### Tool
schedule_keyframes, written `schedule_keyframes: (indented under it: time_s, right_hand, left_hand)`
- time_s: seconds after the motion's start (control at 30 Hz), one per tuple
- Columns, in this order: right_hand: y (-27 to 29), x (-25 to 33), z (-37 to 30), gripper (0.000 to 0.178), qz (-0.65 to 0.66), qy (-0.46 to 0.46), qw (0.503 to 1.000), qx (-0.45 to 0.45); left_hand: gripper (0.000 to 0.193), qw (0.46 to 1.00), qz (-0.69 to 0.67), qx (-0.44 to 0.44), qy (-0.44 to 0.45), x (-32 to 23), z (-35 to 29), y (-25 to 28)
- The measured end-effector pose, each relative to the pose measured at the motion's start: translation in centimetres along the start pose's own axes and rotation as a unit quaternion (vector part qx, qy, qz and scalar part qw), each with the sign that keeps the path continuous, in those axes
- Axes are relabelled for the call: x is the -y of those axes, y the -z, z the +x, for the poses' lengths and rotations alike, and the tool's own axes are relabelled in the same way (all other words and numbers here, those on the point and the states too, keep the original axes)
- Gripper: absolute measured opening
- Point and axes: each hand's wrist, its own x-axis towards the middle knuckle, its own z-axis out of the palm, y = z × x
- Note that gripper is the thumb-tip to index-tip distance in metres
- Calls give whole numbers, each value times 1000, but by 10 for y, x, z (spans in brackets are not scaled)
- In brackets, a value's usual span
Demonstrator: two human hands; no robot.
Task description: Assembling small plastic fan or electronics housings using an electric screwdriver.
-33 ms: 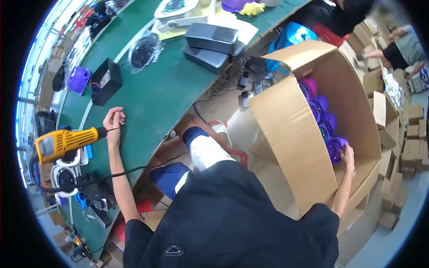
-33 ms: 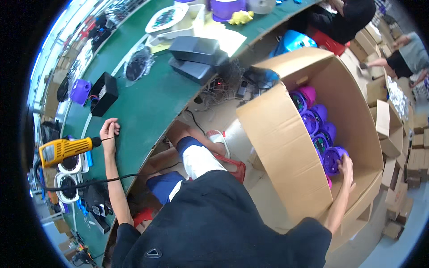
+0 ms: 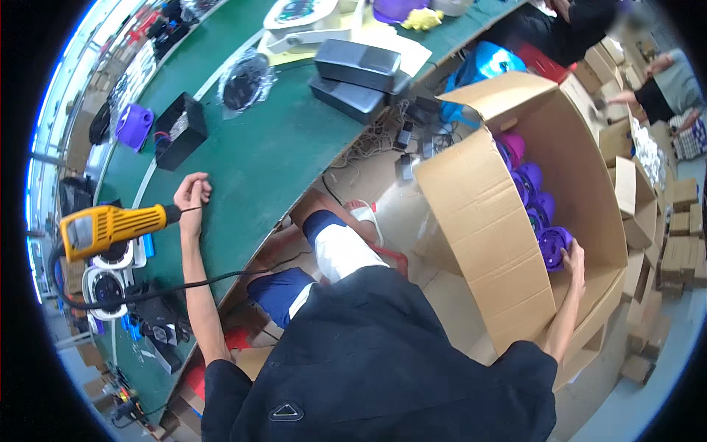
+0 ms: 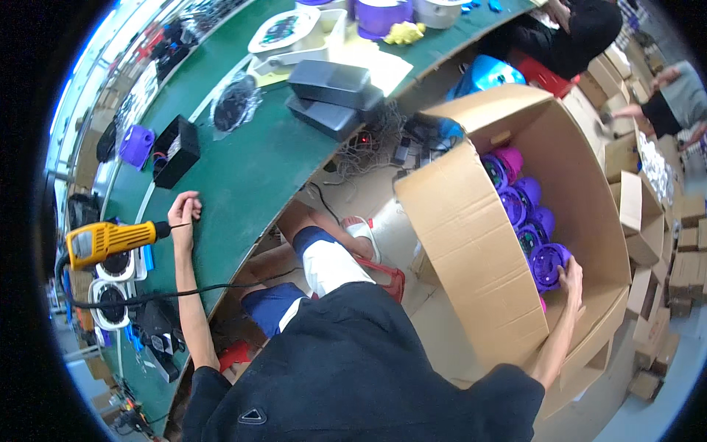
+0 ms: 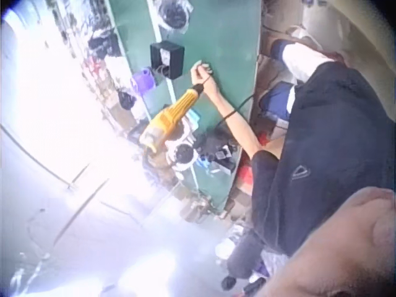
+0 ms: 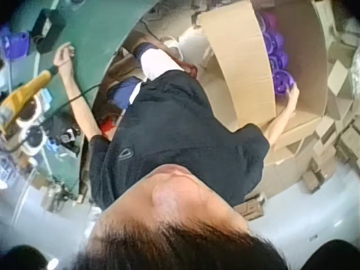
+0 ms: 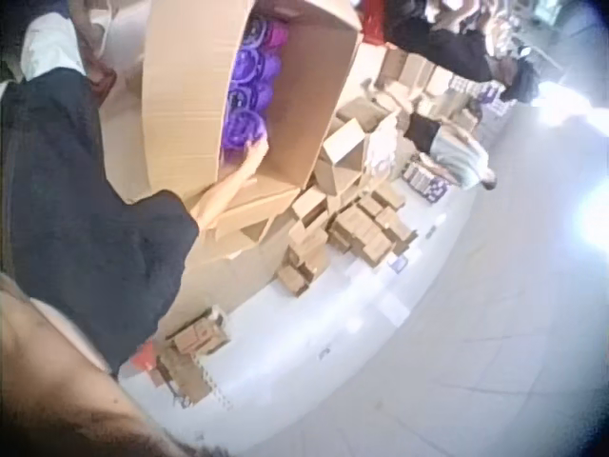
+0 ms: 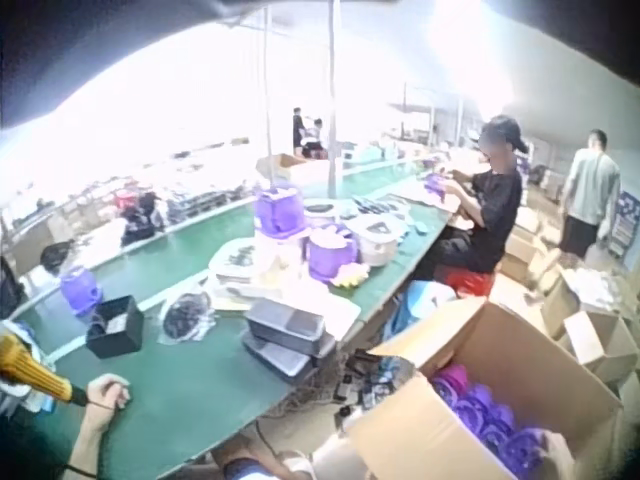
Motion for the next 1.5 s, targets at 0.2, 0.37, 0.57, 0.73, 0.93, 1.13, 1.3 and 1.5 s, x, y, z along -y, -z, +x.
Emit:
schedule_keyframes:
  time_s: [0.2, 0.37, 0.57, 0.73, 0.93, 1.13, 1.3, 1.5]
  right_hand:
    - [72, -1, 15, 21, 97, -11, 972, -214]
    - [183, 72, 11, 33, 38, -38, 968, -246]
    - [134, 364, 6, 51, 513, 197, 823, -141]
    - [78, 633, -6, 28, 589, 279, 677, 342]
    - [11, 755, -3, 22, 562, 228, 651, 456]
    - [-32, 795, -16, 15, 539, 261, 666, 444]
    - [7, 794, -20, 49, 455, 571, 666, 152]
    - [59, 826, -120, 108, 456, 685, 397, 407]
  left_hand:
    - [18, 999, -41, 0, -18, 2, -11, -6]
    - [19, 998, -60, -6, 3, -13, -2, -21]
    - [22, 989, -121, -41, -79, -21, -1, -21]
    - [22, 980, -145, -109, -76, -2, -20, 1]
    - [44, 965, -252, -71, 11, -45, -15, 14]
    - [38, 974, 45, -133, -177, -42, -17, 24]
    - [44, 927, 259, -90, -254, -69, -46, 47]
    - [59, 901, 355, -88, -233, -83, -64, 29]
